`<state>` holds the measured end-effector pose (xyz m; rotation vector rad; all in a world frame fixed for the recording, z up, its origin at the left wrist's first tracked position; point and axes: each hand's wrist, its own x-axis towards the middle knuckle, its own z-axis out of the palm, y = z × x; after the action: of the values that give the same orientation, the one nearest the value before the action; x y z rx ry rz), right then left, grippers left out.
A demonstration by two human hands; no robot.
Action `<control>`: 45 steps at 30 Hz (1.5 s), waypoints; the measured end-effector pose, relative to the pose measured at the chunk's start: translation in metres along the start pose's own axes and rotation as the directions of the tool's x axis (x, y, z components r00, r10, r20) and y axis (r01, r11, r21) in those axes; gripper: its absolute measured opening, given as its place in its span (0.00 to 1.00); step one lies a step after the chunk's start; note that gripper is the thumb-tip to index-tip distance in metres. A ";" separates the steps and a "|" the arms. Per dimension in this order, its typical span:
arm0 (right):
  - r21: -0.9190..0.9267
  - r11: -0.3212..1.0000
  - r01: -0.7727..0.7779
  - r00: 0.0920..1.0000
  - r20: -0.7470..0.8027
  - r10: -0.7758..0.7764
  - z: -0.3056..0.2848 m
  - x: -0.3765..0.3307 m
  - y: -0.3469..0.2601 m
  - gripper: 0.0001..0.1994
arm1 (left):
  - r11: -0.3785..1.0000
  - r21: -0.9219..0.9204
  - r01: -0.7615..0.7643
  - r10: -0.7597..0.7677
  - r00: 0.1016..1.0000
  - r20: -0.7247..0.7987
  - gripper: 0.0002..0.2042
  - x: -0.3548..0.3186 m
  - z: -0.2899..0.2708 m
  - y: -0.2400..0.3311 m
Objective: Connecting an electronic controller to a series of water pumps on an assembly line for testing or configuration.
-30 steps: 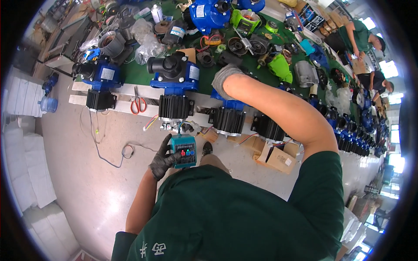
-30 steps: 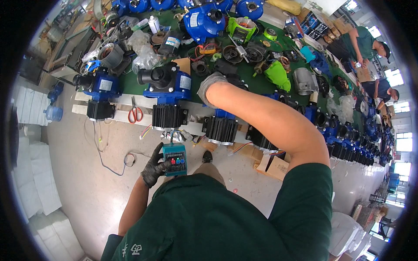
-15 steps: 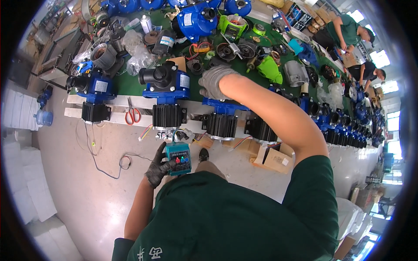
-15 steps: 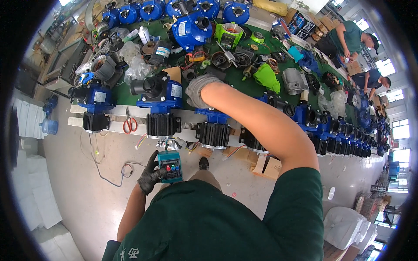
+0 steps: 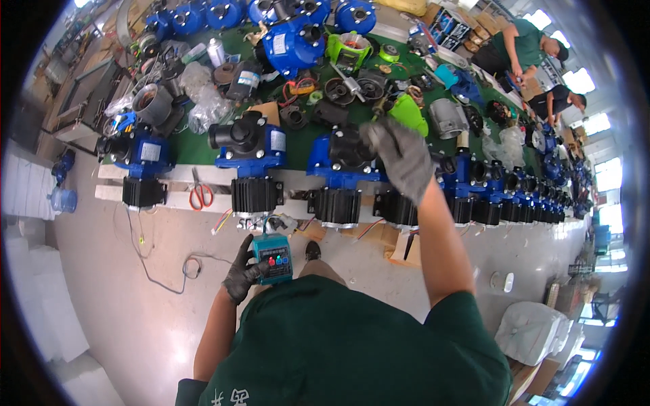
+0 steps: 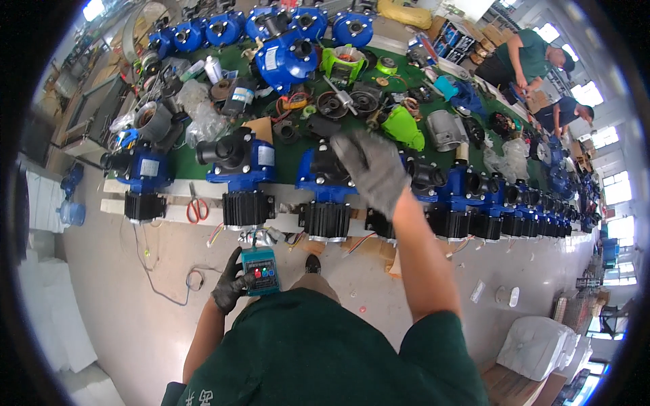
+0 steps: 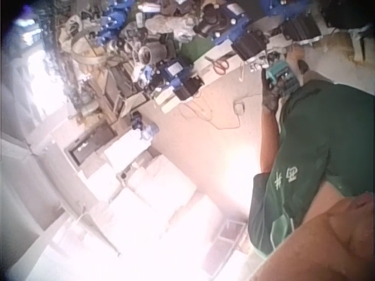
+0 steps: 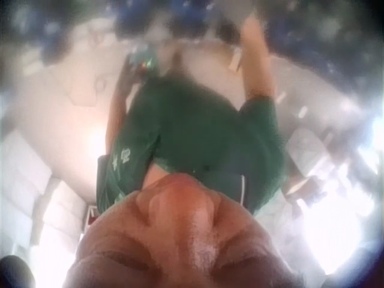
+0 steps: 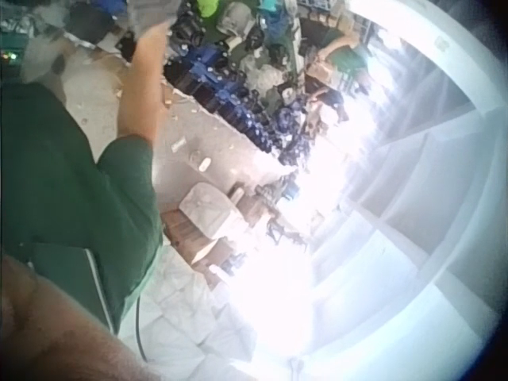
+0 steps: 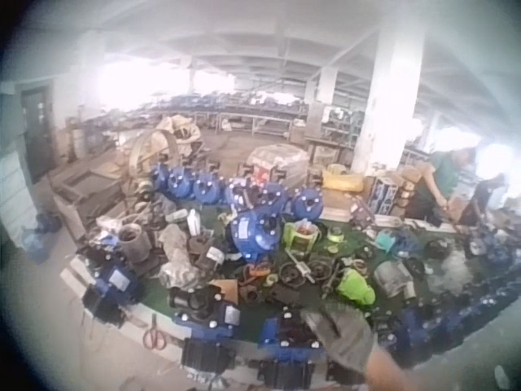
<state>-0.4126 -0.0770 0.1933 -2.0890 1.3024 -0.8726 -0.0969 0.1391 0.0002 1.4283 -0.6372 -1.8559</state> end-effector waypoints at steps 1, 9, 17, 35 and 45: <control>0.160 0.985 -0.063 0.998 -0.013 0.066 0.004 -0.016 0.014 0.20 | 1.000 0.012 -0.001 0.001 1.000 0.004 0.51 0.000 0.000 0.000; -0.695 0.683 0.225 0.973 0.123 -0.195 0.126 -0.161 0.157 0.12 | 0.999 -0.031 0.024 -0.023 0.999 0.036 0.53 0.004 0.002 0.002; -0.286 0.897 -0.336 0.922 0.094 0.376 0.144 -0.164 0.102 0.12 | 0.999 -0.030 0.033 -0.032 0.999 0.031 0.55 0.013 0.002 -0.003; -0.101 0.933 -0.345 0.936 0.034 0.350 0.172 -0.165 0.114 0.12 | 0.998 -0.025 0.053 -0.051 0.996 0.069 0.53 0.019 -0.002 -0.003; -0.166 0.951 -0.262 0.964 -0.002 0.265 0.168 -0.162 0.109 0.10 | 0.998 -0.050 0.045 -0.041 0.996 0.078 0.52 0.018 -0.006 -0.005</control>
<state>-0.4023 0.0433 -0.0344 -1.9759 1.6463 -0.6446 -0.0946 0.1286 -0.0161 1.3532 -0.5957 -1.9546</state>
